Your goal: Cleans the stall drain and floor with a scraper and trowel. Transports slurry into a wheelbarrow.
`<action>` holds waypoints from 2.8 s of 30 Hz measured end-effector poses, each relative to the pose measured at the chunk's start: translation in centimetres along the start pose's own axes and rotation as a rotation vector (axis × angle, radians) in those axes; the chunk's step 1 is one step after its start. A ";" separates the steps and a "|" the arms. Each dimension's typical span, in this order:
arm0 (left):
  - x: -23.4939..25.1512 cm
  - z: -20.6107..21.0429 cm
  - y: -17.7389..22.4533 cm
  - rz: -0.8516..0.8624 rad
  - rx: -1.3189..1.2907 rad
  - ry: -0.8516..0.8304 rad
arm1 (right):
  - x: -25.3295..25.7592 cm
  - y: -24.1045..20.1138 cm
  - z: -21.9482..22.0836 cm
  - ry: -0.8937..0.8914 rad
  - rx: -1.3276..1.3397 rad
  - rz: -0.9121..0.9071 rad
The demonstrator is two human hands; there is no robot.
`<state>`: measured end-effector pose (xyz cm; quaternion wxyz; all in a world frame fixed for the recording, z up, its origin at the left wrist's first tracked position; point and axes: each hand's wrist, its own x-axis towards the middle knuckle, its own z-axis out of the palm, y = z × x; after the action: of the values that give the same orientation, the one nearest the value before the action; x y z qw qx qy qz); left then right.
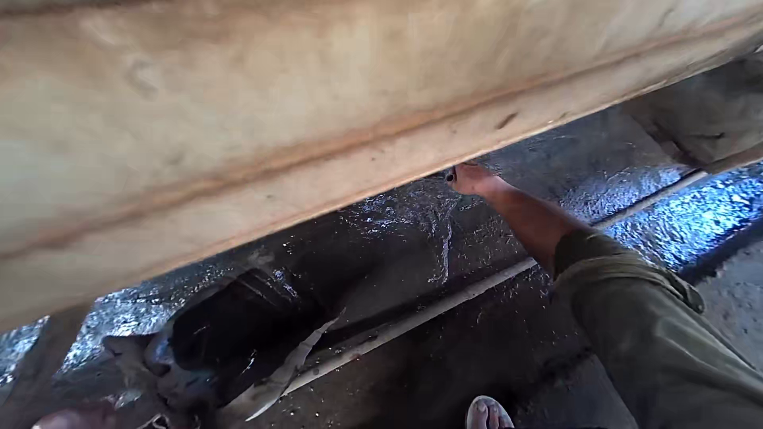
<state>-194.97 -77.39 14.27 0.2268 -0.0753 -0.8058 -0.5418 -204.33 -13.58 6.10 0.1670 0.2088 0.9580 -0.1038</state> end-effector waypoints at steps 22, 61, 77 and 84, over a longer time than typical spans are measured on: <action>1.0 -1.0 -1.0 -0.121 -0.015 0.243 | -12.9 -34.9 5.1 -0.111 0.226 -0.975; 0.4 -5.0 -10.7 -0.210 -0.311 0.136 | 3.0 -11.6 3.7 -0.030 -0.267 -0.118; -0.4 -6.4 -15.5 -0.121 -0.396 0.070 | -16.2 -36.7 7.0 -0.120 0.199 -1.276; 0.1 -6.1 -13.7 -0.247 -0.308 0.156 | 3.1 -15.8 5.0 -0.057 -0.267 -0.170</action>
<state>-198.41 -88.41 4.70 0.2062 0.0326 -0.6964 -0.6866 -212.49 -27.87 2.38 0.2109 0.1001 0.9724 0.0047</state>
